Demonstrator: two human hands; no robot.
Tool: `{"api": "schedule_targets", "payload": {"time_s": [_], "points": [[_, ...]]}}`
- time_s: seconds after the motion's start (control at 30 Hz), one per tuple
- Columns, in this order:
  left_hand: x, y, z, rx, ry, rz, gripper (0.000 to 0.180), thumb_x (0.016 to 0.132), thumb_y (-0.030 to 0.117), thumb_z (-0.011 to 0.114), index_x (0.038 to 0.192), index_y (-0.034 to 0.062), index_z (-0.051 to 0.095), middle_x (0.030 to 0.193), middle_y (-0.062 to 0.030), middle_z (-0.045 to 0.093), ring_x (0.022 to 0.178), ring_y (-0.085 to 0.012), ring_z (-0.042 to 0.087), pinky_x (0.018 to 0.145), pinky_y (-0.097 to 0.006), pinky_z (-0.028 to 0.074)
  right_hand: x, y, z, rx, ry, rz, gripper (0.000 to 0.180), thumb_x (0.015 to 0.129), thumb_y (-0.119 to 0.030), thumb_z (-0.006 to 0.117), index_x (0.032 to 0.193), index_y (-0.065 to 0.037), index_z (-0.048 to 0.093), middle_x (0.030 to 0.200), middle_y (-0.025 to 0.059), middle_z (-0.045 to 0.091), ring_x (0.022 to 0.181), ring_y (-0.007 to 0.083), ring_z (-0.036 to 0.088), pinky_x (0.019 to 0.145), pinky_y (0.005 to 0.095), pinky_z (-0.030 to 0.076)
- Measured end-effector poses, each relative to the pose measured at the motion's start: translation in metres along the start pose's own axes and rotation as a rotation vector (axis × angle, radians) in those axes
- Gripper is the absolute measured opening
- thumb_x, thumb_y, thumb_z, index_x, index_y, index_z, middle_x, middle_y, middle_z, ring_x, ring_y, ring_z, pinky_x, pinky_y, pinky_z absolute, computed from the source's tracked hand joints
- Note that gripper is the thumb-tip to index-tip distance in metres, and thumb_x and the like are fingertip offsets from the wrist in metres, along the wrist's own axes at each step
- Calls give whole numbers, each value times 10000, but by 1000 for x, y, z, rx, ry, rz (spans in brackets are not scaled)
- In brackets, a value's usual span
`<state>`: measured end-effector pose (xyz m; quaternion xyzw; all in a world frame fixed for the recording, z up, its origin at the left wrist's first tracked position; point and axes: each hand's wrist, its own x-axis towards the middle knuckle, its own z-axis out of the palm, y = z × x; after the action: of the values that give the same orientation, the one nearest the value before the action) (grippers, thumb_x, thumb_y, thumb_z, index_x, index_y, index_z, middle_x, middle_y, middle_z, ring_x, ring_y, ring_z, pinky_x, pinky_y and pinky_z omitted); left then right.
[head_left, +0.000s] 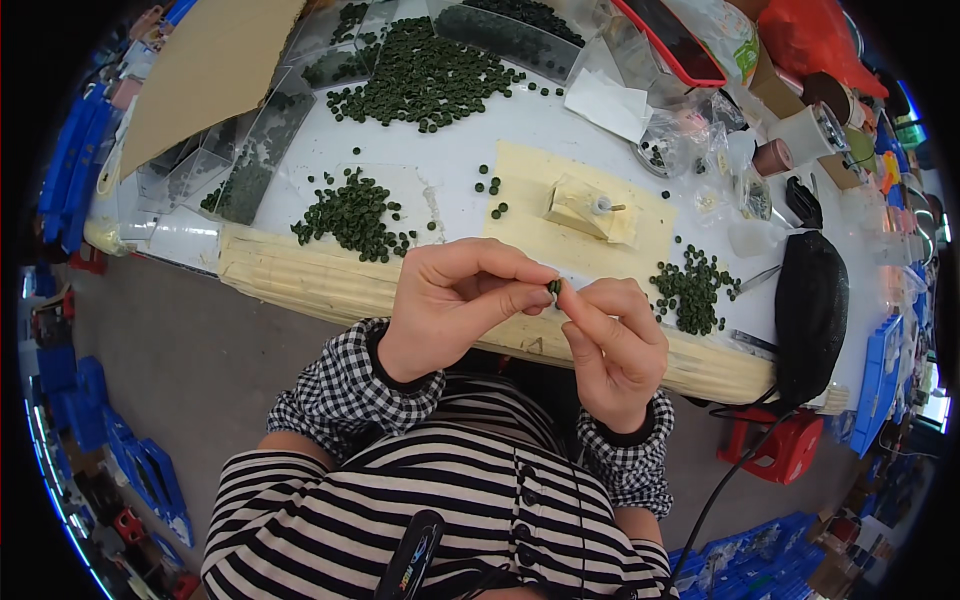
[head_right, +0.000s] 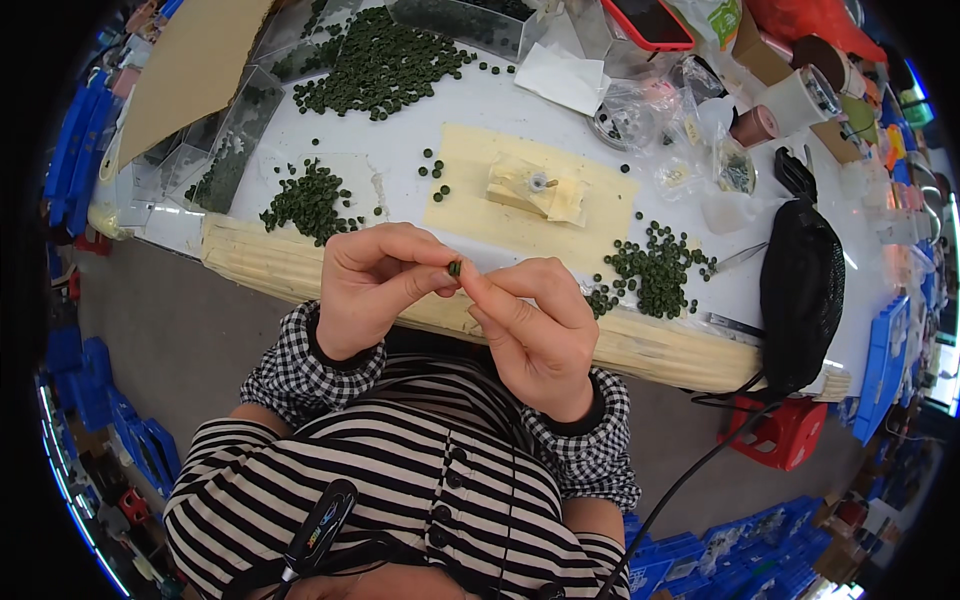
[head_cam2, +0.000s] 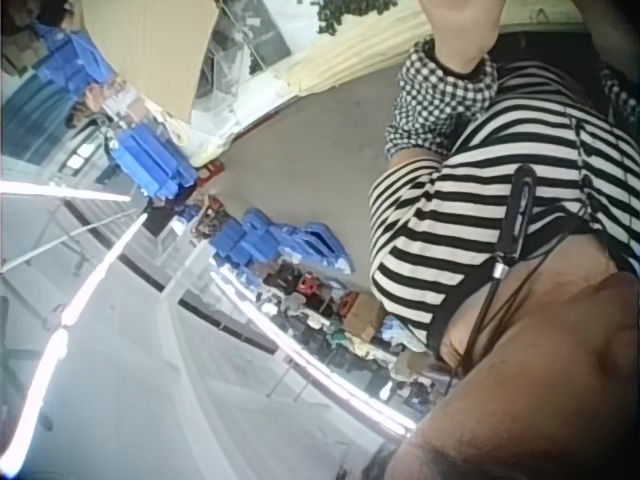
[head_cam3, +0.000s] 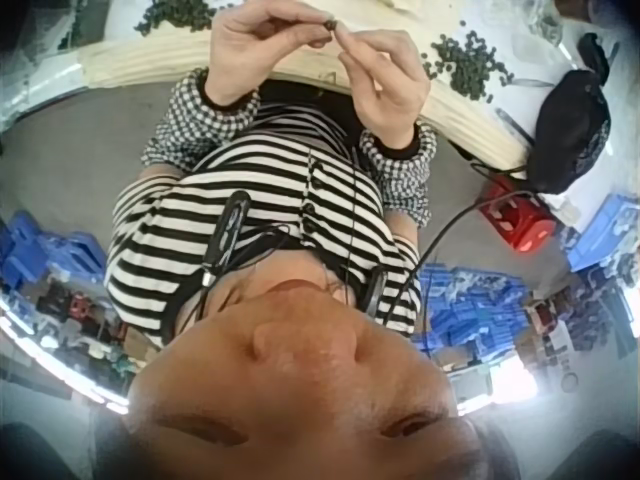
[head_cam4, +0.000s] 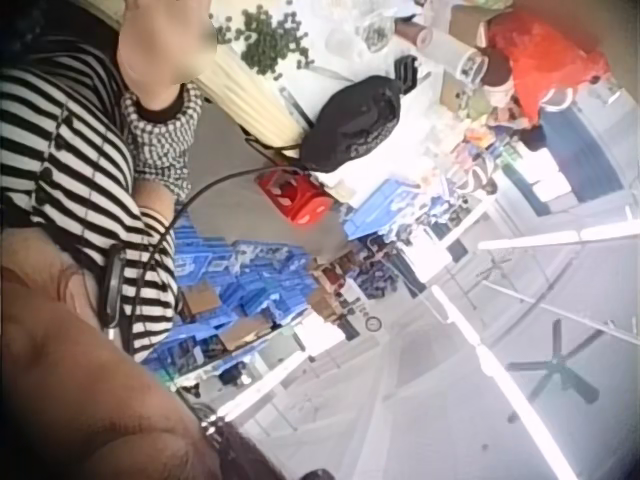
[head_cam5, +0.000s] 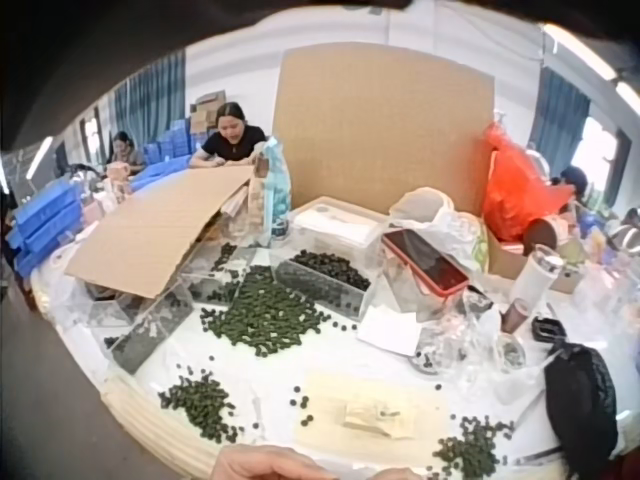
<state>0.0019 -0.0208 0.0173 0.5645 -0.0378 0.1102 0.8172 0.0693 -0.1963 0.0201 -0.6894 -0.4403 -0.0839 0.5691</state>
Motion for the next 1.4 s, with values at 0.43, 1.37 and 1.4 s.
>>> {"api": "schedule_targets", "payload": {"time_s": [0.43,1.37,1.4], "points": [[6,0,-6,338,57,7,192,864,-60,661,1052,-33,687,943,-109,701,830,-143,683,756,-251,565,-3,2,-5,-65,56,80,353,784,61,699,1126,-23,713,863,72,634,745,190,567,654,275,454],[12,-13,-6,-90,-29,-372,211,939,44,625,1141,-17,641,989,-86,680,904,-130,658,786,-235,544,32,41,-10,-456,170,152,199,798,-26,731,994,-31,698,875,89,614,772,240,596,665,327,474],[13,-11,-6,-171,10,-396,226,949,53,613,1164,-11,627,993,-87,679,902,-130,657,789,-234,543,33,39,-10,-456,178,162,192,797,-27,731,986,-32,700,870,88,613,772,242,596,665,329,473]]}}
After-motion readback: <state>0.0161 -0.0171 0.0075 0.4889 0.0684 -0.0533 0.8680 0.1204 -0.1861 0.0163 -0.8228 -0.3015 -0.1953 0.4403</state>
